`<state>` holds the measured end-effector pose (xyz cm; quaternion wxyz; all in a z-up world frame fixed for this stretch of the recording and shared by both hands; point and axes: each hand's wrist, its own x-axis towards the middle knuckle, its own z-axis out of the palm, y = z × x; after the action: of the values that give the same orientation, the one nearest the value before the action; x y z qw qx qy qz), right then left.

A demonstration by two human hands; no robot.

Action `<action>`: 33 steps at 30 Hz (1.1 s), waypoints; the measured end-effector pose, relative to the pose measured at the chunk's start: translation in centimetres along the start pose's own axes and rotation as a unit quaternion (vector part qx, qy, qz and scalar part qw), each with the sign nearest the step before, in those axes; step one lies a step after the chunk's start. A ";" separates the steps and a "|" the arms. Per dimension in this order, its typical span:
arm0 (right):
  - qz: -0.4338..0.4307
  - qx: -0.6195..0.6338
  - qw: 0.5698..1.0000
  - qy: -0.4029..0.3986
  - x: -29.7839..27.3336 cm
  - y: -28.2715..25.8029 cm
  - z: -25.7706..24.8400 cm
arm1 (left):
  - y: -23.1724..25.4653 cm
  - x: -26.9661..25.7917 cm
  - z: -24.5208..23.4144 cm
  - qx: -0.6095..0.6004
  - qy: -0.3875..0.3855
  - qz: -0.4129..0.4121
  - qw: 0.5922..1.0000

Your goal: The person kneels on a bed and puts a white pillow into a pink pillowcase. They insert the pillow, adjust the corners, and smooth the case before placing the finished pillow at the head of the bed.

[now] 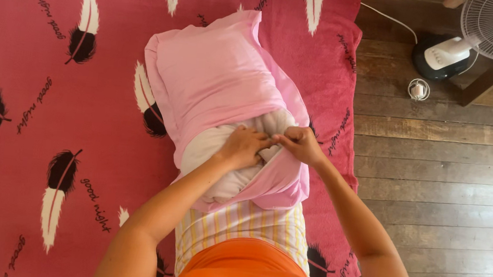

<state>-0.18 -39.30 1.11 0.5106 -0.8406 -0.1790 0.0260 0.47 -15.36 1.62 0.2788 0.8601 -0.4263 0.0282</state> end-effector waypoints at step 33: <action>0.084 -0.307 0.945 -0.073 5.4 15.6 6.5 | -3.2 9.0 8.8 -0.098 0.095 -0.281 0.950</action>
<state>7.68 -38.46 -14.77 0.2096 -0.9643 -0.1442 0.0737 6.92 -24.66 -4.72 0.3975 0.9068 -0.1396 -0.0119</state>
